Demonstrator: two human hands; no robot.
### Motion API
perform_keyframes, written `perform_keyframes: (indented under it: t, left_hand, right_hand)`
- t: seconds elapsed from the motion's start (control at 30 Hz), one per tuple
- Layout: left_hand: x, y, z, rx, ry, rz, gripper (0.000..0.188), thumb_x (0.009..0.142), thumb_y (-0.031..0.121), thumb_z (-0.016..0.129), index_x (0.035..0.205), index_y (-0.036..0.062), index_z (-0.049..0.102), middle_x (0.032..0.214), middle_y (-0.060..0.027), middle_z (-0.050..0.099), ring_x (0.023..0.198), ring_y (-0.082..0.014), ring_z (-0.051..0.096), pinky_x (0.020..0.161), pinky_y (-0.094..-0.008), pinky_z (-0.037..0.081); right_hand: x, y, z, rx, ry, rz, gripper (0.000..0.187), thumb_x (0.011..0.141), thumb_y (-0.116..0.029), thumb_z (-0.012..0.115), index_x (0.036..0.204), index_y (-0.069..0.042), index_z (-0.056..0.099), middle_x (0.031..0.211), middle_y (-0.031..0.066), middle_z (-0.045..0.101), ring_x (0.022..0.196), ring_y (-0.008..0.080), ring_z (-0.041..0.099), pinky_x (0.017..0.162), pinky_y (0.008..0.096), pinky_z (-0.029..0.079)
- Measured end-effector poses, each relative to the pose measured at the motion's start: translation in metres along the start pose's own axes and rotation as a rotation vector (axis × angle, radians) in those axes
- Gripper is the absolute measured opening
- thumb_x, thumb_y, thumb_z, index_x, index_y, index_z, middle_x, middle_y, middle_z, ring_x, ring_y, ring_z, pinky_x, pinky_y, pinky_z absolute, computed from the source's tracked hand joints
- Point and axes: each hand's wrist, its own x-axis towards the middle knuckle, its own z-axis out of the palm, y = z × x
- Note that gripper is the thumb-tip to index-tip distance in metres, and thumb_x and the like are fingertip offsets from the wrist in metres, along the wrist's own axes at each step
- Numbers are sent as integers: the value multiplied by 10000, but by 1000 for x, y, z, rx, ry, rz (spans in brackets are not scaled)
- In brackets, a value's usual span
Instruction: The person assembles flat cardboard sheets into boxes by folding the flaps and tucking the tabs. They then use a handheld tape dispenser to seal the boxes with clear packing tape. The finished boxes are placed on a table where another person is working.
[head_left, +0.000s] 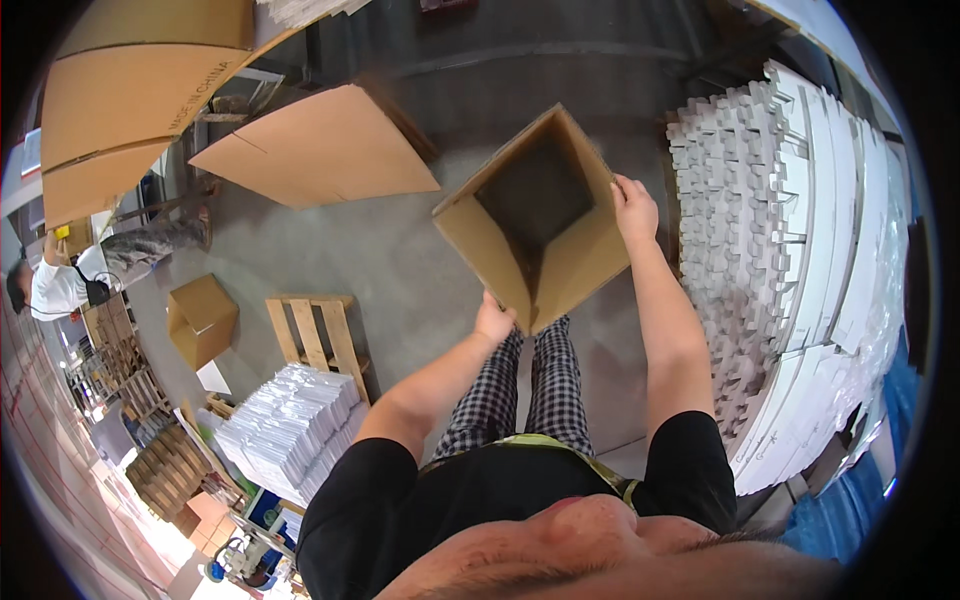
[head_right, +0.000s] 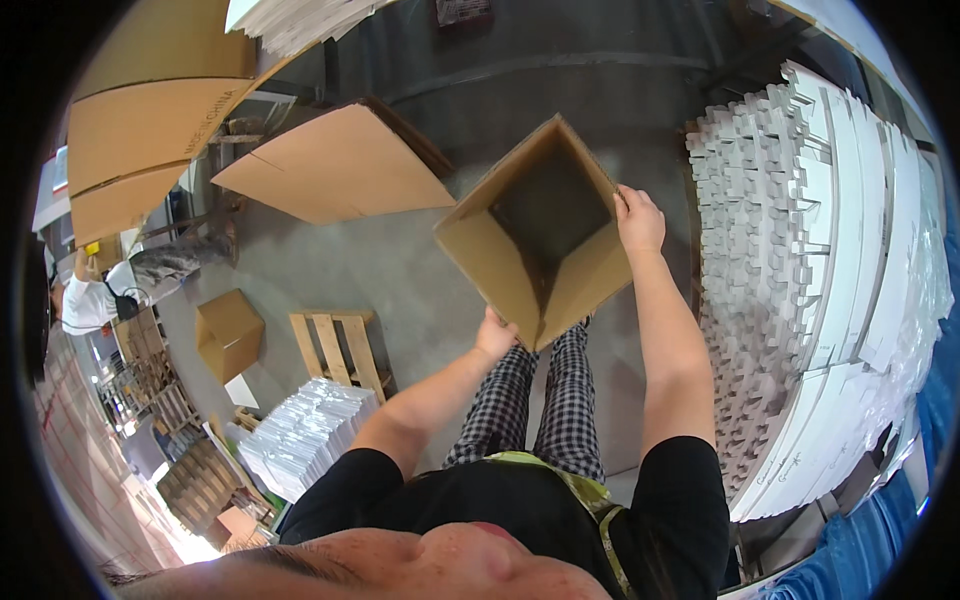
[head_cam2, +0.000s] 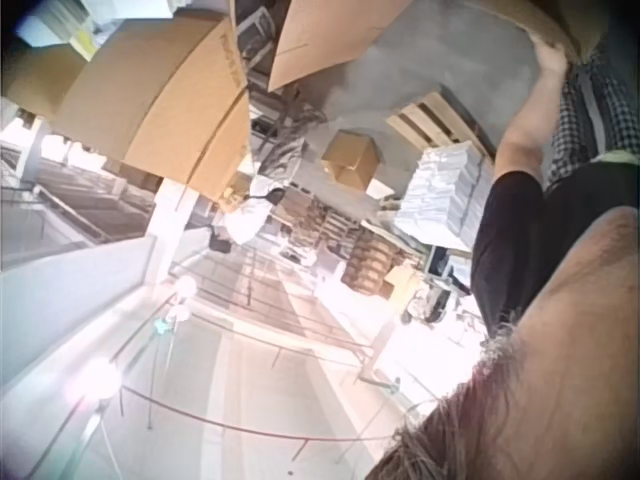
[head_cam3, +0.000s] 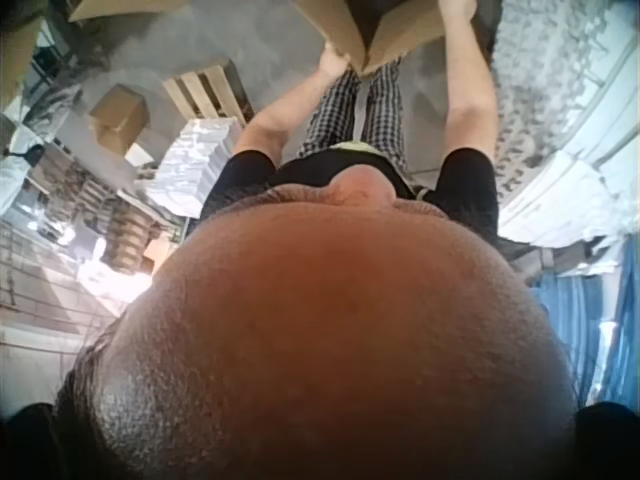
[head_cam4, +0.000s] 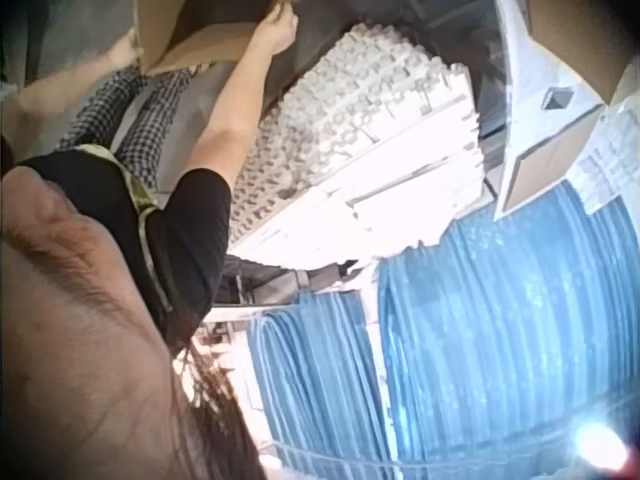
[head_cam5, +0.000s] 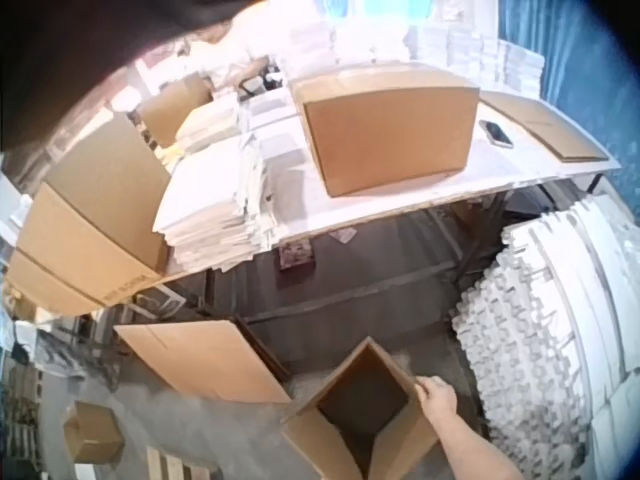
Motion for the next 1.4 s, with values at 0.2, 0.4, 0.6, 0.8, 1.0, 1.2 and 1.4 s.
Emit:
perform_keyframes:
  t: [0.2,0.4,0.6,0.8,1.0,1.2,1.4]
  left_hand:
    - [-34,32,31,-562,3,-305,487,889,104,562,1329,69,354,1226,-131,556,895,-256,655,712,-323,558]
    - [-39,95,-28,293,-623,-33,502,910,249,612,1347,68,443,1323,-159,517,985,-273,639,753,-349,549]
    - [69,158,-118,1032,115,505,768,819,178,666,1474,133,269,1408,-192,436,1319,-376,384,1064,-434,348]
    - [88,130,-89,367,-90,452,703,857,-58,433,1496,122,204,1427,-208,420,1270,-360,460,1047,-368,383]
    - [80,113,-38,346,83,431,748,837,-108,375,1509,138,161,1430,-232,390,1289,-388,422,1061,-374,371]
    - [86,104,40,589,223,382,850,786,-36,508,1520,208,156,1567,-181,136,1428,-407,157,1121,-564,196]
    - [109,118,77,780,52,225,789,885,299,512,1535,236,69,1589,-148,-83,1447,-405,-96,1116,-625,-9]
  right_hand:
    - [-65,13,-37,-102,243,237,867,727,-249,787,1445,-138,313,1452,133,373,1348,324,340,1103,428,292]
    - [-108,24,46,980,175,697,777,755,74,513,1454,-57,200,1371,144,428,1289,268,413,1067,357,327]
    - [-80,19,23,1022,100,665,803,766,115,451,1487,-97,167,1360,159,456,1278,277,440,1058,327,334]
    - [-73,8,20,771,-50,472,821,762,131,428,1499,-111,161,1400,161,435,1322,263,407,1077,334,329]
    - [-74,5,38,567,20,298,863,736,120,461,1501,-60,105,1460,212,334,1359,323,350,1116,354,293]
    - [-74,-44,90,184,-113,362,1013,744,-108,673,1509,-88,10,1528,274,98,1406,452,134,1150,497,165]
    - [-77,-21,108,-64,-419,206,956,851,-559,548,1530,-154,11,1572,201,-96,1449,399,-52,1151,539,99]
